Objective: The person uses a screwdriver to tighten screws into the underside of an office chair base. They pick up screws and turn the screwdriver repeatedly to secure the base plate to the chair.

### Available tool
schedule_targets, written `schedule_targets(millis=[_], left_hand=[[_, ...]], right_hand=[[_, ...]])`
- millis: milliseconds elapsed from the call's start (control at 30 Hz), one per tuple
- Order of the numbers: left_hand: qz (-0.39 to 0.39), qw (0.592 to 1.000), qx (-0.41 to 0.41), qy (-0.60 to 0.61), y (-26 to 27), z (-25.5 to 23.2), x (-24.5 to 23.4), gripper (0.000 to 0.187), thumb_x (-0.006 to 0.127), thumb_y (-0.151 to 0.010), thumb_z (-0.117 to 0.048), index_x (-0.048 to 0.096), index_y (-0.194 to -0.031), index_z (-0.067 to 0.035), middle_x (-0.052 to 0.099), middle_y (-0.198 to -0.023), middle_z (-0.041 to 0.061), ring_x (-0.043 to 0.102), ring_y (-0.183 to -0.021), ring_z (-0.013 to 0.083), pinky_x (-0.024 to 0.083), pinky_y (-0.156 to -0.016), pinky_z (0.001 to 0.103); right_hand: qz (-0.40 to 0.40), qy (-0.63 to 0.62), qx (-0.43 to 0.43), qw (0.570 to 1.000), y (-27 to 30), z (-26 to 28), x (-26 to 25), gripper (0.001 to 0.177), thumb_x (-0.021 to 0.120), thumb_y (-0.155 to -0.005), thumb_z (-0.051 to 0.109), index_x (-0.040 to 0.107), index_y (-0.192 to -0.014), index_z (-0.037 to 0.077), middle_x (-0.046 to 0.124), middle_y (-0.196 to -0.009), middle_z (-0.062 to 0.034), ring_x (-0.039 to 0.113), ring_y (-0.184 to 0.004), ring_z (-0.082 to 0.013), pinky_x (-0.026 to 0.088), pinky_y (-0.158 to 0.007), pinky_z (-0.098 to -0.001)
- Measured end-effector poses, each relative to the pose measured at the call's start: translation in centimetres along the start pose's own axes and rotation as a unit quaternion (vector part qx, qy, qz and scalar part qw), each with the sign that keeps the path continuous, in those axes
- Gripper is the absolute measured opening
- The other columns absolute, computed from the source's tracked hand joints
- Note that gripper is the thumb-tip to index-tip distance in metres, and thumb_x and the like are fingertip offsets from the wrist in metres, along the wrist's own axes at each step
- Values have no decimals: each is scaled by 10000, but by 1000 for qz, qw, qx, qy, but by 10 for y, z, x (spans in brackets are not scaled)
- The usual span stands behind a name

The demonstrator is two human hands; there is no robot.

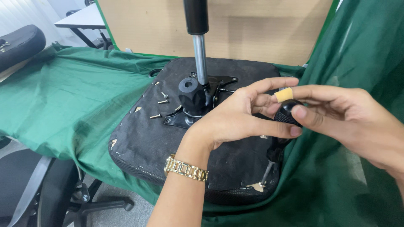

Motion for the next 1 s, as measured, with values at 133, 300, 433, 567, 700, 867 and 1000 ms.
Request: schedule_targets(millis=[133, 300, 433, 567, 700, 867, 1000], left_hand=[[5, 999, -11, 44, 4, 5, 0, 904, 878, -725, -184, 507, -1537, -45, 700, -1183, 69, 664, -1146, 184, 522, -1048, 311], [7, 999, 19, 37, 4, 5, 3, 881, 896, -730, -158, 531, -1518, -12, 659, -1198, 50, 616, -1178, 141, 482, -1087, 299], [-10, 998, -7, 67, 12, 8, -2, 847, 882, -704, -183, 532, -1458, -20, 692, -1105, 2, 659, -1055, 84, 509, -1005, 252], [-13, 998, 4, 56, 16, 3, -2, 832, 909, -746, -174, 583, -1493, -7, 526, -965, -45, 489, -828, 64, 448, -825, 237], [-6, 999, -5, 43, 14, 2, 3, 842, 910, -734, -144, 572, -1494, -10, 521, -949, -75, 482, -782, 52, 446, -796, 231], [5, 995, -52, 82, 10, 5, 6, 888, 871, -695, -74, 502, -1500, -21, 612, -959, -74, 592, -845, 35, 506, -885, 214], [10, 996, -35, 86, 11, 1, 7, 894, 885, -719, -66, 510, -1530, -22, 538, -910, -56, 540, -852, 33, 481, -894, 215]], right_hand=[[66, -24, -30, 997, -8, -1, -1, 440, 748, -932, 143, 659, -1349, 32, 770, -1126, -157, 804, -1000, -221, 606, -847, -356], [95, -5, -50, 994, -11, 0, 1, 432, 800, -877, 75, 640, -1265, -28, 762, -1198, -182, 755, -1051, -226, 603, -730, -331], [57, 7, -10, 998, -15, -3, -3, 434, 726, -926, 82, 636, -1343, 7, 737, -1204, -197, 681, -769, -230, 563, -598, -342], [69, -50, -15, 996, -17, -2, 1, 369, 655, -996, 120, 663, -1337, -22, 743, -1198, -229, 714, -660, -231, 612, -563, -367], [18, 22, 12, 1000, -18, -5, -5, 342, 727, -883, 27, 662, -1207, -63, 734, -1168, -225, 759, -699, -212, 581, -548, -367], [66, 17, -48, 997, -16, 0, -5, 345, 745, -883, 12, 631, -1199, -68, 734, -1209, -228, 743, -749, -224, 547, -501, -334], [97, -58, -2, 994, -19, -26, -12, 426, 692, -969, 111, 643, -1363, -44, 707, -1164, -247, 645, -636, -245, 576, -505, -350]])
Point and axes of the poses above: each hand's wrist, its own y-axis away from the middle knuckle, its own x-axis out of the palm, z = x × y, the point moved 7 cm from there along -y, towards the middle knuckle
